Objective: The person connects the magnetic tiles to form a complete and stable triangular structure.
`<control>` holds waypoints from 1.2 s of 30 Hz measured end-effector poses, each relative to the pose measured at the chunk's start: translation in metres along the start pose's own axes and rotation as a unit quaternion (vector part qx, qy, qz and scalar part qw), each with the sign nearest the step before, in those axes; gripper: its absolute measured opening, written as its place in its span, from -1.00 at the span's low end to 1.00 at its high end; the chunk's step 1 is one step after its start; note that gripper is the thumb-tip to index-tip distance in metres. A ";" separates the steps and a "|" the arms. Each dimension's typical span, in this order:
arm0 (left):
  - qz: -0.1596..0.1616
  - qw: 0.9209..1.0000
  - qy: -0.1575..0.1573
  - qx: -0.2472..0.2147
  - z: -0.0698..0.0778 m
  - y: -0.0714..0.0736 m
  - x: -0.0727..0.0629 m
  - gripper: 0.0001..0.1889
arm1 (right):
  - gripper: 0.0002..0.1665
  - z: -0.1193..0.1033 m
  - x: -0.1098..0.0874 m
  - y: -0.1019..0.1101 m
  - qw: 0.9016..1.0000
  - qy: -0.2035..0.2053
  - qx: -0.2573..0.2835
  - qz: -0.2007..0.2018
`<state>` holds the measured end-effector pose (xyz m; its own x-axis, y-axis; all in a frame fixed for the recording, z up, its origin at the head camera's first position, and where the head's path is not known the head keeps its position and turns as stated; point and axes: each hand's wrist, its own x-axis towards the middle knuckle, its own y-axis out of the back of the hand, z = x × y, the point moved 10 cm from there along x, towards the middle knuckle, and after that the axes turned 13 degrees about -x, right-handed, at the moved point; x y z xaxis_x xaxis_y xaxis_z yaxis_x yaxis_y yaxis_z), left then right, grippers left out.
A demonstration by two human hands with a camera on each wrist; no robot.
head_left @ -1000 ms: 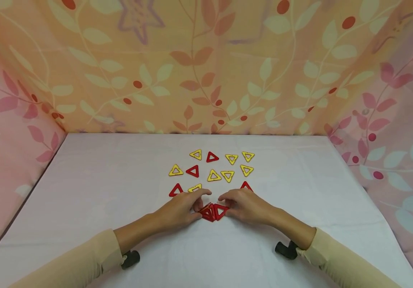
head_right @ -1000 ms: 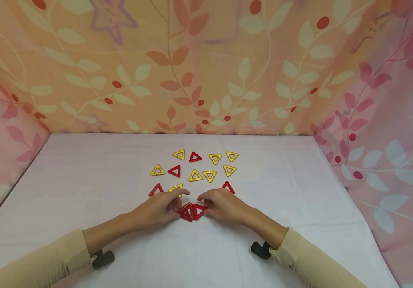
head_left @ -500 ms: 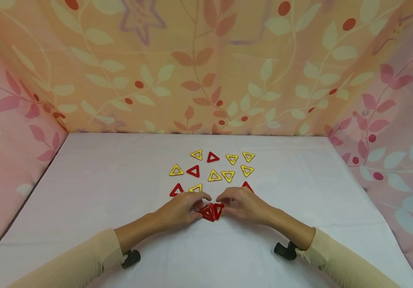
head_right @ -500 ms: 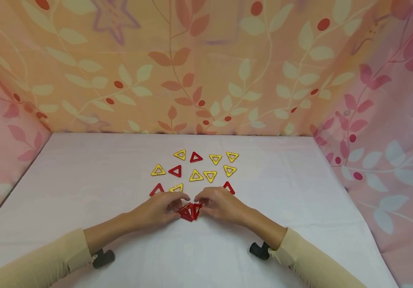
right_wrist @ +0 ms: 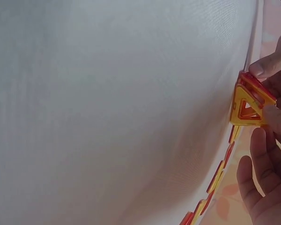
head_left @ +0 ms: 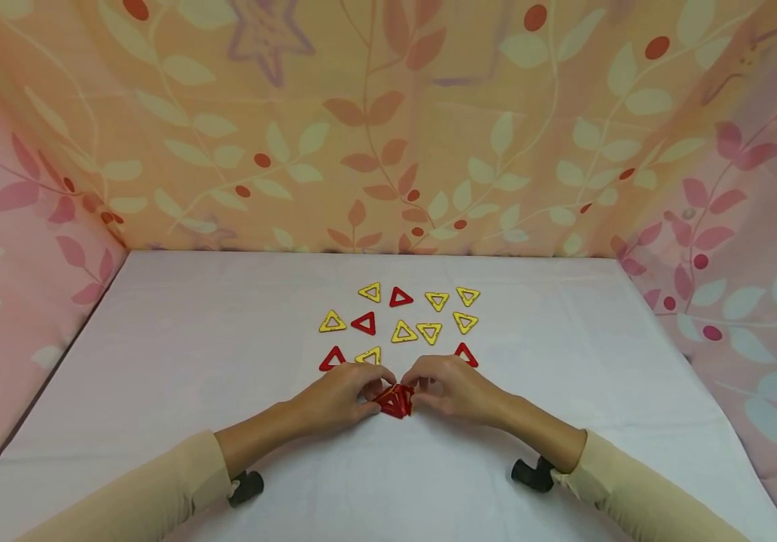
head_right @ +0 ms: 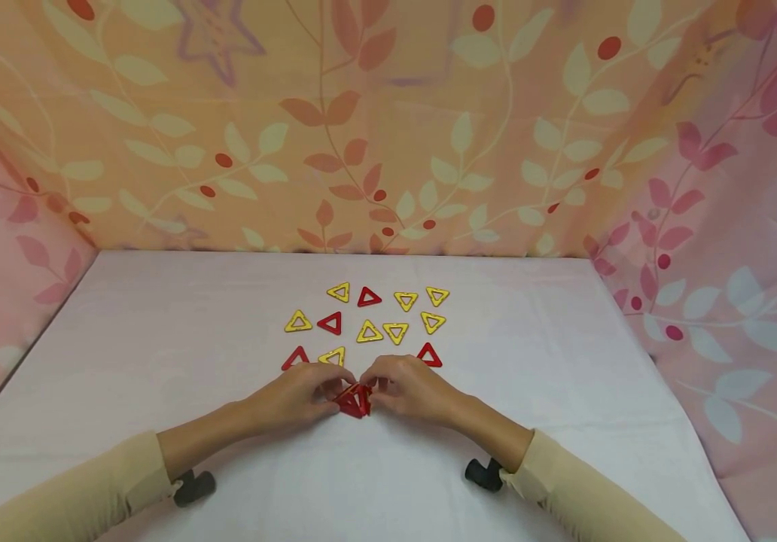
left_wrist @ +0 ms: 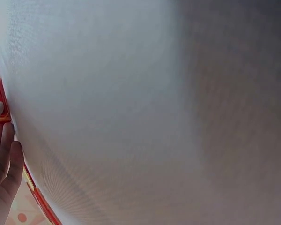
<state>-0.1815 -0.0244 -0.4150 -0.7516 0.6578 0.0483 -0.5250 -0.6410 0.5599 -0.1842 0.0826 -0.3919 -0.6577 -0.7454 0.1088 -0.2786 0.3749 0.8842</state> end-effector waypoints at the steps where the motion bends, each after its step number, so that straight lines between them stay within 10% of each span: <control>1: 0.001 1.000 -0.002 0.001 0.001 0.000 0.000 -0.58 | -0.70 -0.001 0.000 0.000 1.000 0.002 0.001 0.000; 36: -0.004 1.000 -0.004 -0.005 0.000 0.000 0.001 -0.60 | -0.74 0.002 0.003 -0.007 0.999 -0.029 -0.028 0.002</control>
<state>-0.1820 -0.0235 -0.4152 -0.7443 0.6660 0.0497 -0.5355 -0.6397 0.5514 -0.1856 0.0783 -0.3985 -0.6979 -0.7109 0.0869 -0.2379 0.3445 0.9081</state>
